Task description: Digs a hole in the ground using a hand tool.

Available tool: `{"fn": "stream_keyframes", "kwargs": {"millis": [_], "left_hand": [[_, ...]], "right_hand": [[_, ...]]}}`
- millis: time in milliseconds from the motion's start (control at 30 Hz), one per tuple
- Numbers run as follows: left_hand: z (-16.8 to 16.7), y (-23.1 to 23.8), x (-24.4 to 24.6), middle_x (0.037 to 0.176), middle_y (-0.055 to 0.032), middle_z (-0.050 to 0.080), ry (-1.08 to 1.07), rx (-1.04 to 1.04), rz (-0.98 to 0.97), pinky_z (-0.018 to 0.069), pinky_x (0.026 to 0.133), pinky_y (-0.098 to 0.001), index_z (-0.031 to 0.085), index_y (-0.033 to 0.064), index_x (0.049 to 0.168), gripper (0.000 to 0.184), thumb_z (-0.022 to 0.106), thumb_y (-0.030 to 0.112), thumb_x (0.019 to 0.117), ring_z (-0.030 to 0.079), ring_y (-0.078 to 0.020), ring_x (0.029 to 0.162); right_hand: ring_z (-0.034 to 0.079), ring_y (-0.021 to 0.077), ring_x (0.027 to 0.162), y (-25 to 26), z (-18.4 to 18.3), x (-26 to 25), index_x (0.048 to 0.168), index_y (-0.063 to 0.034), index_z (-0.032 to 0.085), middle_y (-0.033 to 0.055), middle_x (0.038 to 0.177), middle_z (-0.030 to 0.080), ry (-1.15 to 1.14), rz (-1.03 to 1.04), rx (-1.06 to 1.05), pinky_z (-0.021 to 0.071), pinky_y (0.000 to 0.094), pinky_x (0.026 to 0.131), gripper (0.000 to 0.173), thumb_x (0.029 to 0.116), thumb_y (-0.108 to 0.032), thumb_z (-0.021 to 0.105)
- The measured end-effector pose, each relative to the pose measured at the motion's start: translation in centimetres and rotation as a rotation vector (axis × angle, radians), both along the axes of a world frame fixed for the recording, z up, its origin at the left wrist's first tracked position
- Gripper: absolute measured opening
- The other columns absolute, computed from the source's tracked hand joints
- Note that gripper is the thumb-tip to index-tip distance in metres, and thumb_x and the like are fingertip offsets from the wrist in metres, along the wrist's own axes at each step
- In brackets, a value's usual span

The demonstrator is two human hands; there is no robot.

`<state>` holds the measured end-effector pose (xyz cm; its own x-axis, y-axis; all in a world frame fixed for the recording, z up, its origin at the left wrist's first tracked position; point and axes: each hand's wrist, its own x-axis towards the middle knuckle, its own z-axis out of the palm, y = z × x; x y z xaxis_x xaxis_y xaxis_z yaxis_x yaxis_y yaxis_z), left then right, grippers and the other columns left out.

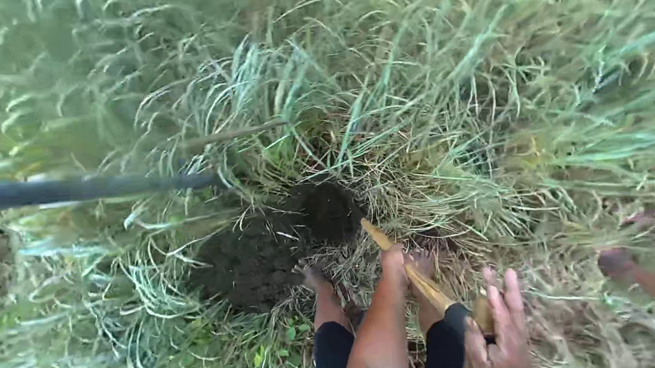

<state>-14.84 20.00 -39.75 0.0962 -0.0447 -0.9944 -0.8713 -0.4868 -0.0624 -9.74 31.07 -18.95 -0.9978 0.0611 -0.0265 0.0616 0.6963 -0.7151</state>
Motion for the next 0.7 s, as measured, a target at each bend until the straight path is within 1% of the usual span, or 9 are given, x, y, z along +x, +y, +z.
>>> {"fn": "stream_keyframes", "kwargs": {"millis": [100,233,333,400,433,500,533,600,700], "left_hand": [[-0.9,3.5,0.5,0.079,-0.0097,0.057,0.010,-0.045,0.031,0.0550,0.049,-0.0366,0.049,0.0034,0.129,0.032,0.057,0.021,0.1031,0.058,-0.0197,0.055],[-3.0,8.5,0.0,0.081,-0.0119,0.058,0.024,-0.121,0.034,0.0559,0.052,-0.0383,0.051,0.0006,0.128,0.032,0.055,0.023,0.1054,0.059,-0.0210,0.057],[-4.2,10.3,-1.0,0.078,-0.0125,0.059,-0.004,-0.152,0.012,0.0568,0.052,-0.0403,0.051,-0.0004,0.124,0.031,0.055,0.023,0.1043,0.060,-0.0226,0.056],[-5.4,11.6,-1.4,0.079,-0.0131,0.059,-0.009,-0.167,0.027,0.0571,0.052,-0.0412,0.050,0.0001,0.126,0.032,0.055,0.023,0.1042,0.060,-0.0236,0.056],[-6.1,12.5,-1.9,0.083,-0.0142,0.059,-0.007,-0.183,0.044,0.0574,0.053,-0.0426,0.048,0.0007,0.129,0.034,0.055,0.023,0.1043,0.061,-0.0246,0.058],[-7.3,14.7,-2.5,0.091,-0.0176,0.060,-0.001,-0.225,0.060,0.0569,0.054,-0.0450,0.046,0.0013,0.135,0.039,0.056,0.023,0.1037,0.060,-0.0265,0.060],[-7.6,15.5,-2.4,0.092,-0.0187,0.061,0.013,-0.244,0.057,0.0572,0.054,-0.0448,0.047,0.0000,0.135,0.040,0.057,0.022,0.1029,0.060,-0.0267,0.060],[-7.4,15.5,-1.4,0.090,-0.0182,0.062,0.032,-0.238,0.028,0.0574,0.056,-0.0434,0.049,-0.0011,0.132,0.037,0.056,0.021,0.1032,0.061,-0.0260,0.061],[-6.3,12.7,-1.1,0.077,-0.0100,0.056,0.052,-0.165,0.012,0.0557,0.052,-0.0385,0.051,0.0027,0.119,0.026,0.053,0.025,0.1050,0.058,-0.0207,0.055]], "right_hand": [[0.032,0.0276,0.154,4.8,-1.9,0.8,0.159,-0.0311,0.035,0.0066,0.172,0.019,-0.016,-0.023,-0.034,0.0367,0.0491,0.123,0.060,0.1010,-0.029,0.049],[0.041,0.0299,0.148,11.3,-5.6,0.4,0.159,-0.0313,0.037,0.0102,0.170,0.023,-0.034,-0.063,-0.069,0.0451,0.0490,0.117,0.063,0.0980,-0.027,0.052],[0.047,0.0297,0.144,13.6,-7.1,-0.6,0.158,-0.0285,0.041,0.0115,0.169,0.028,-0.043,-0.095,-0.137,0.0497,0.0484,0.112,0.061,0.0979,-0.027,0.054],[0.051,0.0298,0.141,15.4,-8.6,-1.2,0.160,-0.0317,0.037,0.0102,0.169,0.027,-0.043,-0.104,-0.222,0.0522,0.0491,0.110,0.064,0.0985,-0.026,0.056],[0.054,0.0299,0.138,16.8,-9.8,-1.7,0.161,-0.0298,0.034,0.0116,0.168,0.029,-0.045,-0.108,-0.254,0.0536,0.0491,0.107,0.067,0.0979,-0.026,0.056],[0.062,0.0300,0.128,19.6,-11.7,-2.3,0.163,-0.0154,0.028,0.0187,0.162,0.038,-0.084,-0.115,-0.282,0.0585,0.0483,0.101,0.073,0.0964,-0.023,0.055],[0.065,0.0284,0.124,20.6,-12.1,-2.2,0.163,-0.0108,0.026,0.0184,0.159,0.043,-0.128,-0.118,-0.300,0.0603,0.0474,0.099,0.073,0.0964,-0.022,0.054],[0.068,0.0259,0.118,20.4,-11.7,-1.4,0.161,-0.0068,0.028,0.0170,0.153,0.050,-0.179,-0.125,-0.304,0.0618,0.0460,0.095,0.069,0.0984,-0.022,0.053],[0.068,0.0209,0.116,16.5,-9.7,-0.1,0.159,-0.0082,0.034,0.0137,0.147,0.057,-0.167,-0.148,-0.244,0.0615,0.0425,0.095,0.064,0.0997,-0.023,0.052]]}}
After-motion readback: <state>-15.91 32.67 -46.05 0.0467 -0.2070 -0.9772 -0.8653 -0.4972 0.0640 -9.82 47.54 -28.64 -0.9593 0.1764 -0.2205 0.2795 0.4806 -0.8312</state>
